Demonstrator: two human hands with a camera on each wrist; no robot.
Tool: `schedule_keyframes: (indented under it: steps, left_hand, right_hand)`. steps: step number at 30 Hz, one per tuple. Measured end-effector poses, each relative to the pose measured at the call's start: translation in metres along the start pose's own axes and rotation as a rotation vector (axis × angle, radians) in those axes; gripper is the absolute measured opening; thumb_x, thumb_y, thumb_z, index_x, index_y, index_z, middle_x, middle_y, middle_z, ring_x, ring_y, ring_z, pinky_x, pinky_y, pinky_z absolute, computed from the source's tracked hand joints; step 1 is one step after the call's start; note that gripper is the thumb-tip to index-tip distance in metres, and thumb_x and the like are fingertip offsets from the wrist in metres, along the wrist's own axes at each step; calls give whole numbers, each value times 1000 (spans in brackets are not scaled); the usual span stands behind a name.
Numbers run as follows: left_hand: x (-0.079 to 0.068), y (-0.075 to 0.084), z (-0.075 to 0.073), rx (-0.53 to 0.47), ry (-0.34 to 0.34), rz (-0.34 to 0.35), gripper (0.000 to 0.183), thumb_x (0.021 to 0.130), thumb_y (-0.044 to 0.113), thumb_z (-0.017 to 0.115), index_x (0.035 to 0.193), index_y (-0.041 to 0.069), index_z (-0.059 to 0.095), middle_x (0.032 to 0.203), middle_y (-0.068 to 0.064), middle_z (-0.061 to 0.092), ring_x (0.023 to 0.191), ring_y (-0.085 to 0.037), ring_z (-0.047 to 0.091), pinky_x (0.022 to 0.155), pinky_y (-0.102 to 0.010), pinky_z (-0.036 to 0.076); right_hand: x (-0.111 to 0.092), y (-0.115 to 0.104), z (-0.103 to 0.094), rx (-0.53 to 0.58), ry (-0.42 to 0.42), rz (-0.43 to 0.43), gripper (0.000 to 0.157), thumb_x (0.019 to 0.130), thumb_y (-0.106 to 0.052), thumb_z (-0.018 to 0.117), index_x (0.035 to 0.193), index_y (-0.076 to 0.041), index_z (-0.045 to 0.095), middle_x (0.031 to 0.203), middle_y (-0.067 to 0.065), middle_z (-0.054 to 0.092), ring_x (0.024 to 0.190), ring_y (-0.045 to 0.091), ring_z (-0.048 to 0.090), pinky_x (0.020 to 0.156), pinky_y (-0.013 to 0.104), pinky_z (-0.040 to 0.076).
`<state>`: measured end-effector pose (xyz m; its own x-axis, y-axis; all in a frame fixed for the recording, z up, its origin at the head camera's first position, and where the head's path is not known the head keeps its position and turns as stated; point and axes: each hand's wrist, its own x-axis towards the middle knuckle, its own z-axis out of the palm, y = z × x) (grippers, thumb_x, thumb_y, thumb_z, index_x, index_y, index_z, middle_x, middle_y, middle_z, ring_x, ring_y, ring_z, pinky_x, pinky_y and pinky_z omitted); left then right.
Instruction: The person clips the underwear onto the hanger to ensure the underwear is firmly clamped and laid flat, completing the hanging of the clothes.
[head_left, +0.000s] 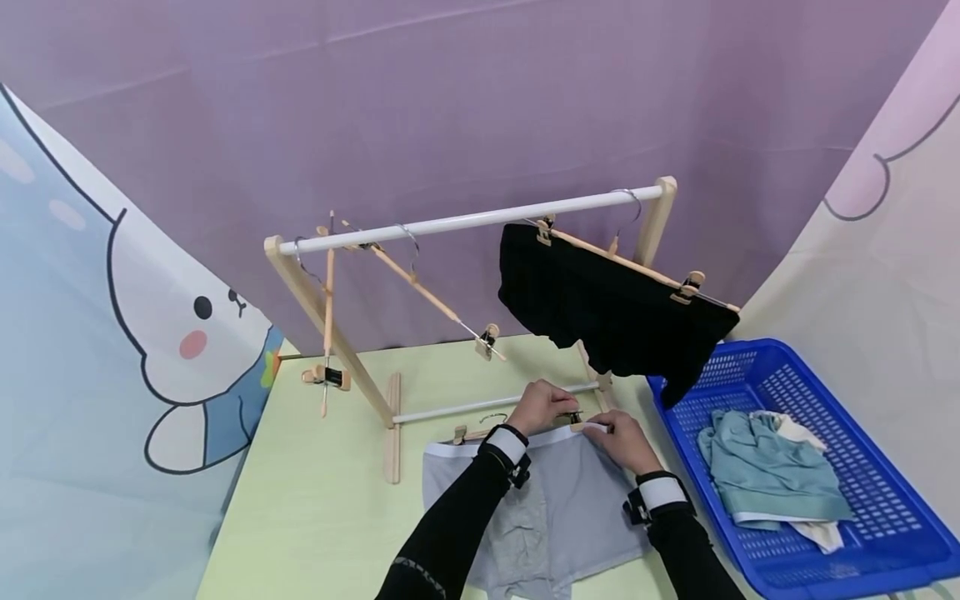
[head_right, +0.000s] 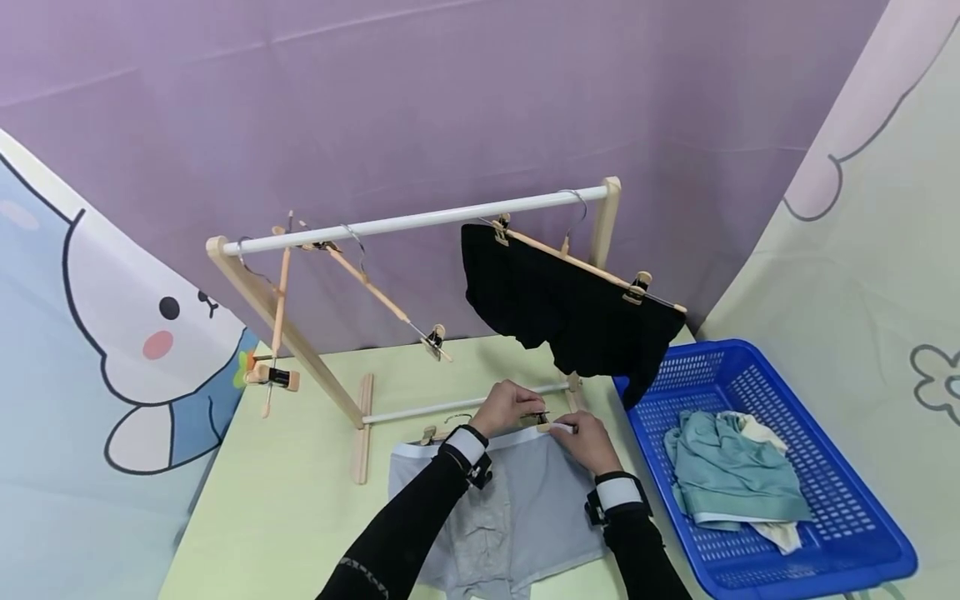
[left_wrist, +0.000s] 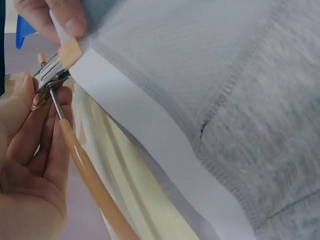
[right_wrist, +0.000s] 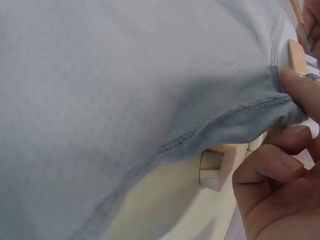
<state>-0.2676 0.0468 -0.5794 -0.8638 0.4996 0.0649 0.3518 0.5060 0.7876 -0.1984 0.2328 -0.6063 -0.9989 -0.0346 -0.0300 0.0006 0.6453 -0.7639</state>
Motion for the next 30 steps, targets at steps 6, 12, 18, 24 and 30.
schedule_keyframes:
  steps: [6,12,18,24,30]
  left_hand:
    - [-4,-1,-2,21,-43,-29,15,92,19,71,98,9,80,93,2,77,76,1,65,67,-12,45]
    - [-6,-3,-3,47,-67,-13,14,94,20,69,94,11,80,84,4,76,67,4,56,65,-12,43]
    - [-9,-2,0,92,-80,-12,17,96,22,66,96,6,74,79,-3,69,63,-8,54,62,-17,39]
    - [-13,6,-11,127,11,6,42,95,30,69,131,10,64,122,-3,70,109,-18,67,89,-21,51]
    - [-19,5,-40,133,89,109,31,98,32,63,125,16,66,119,3,71,112,-13,65,95,-27,50]
  right_hand:
    - [3,-2,1,19,-1,6,15,95,-18,68,97,-4,74,89,6,70,69,13,54,63,30,44]
    - [4,-3,5,18,0,8,14,96,-17,67,97,-5,74,90,7,69,69,13,54,62,30,44]
    - [2,-2,6,5,-4,29,17,96,-18,66,101,-3,73,98,11,67,73,15,54,63,31,43]
    - [2,0,5,-29,6,41,20,96,-18,66,105,-1,72,98,13,67,69,16,52,60,30,42]
    - [-1,6,2,-67,1,60,19,96,-16,65,102,0,72,92,12,65,69,16,51,60,31,41]
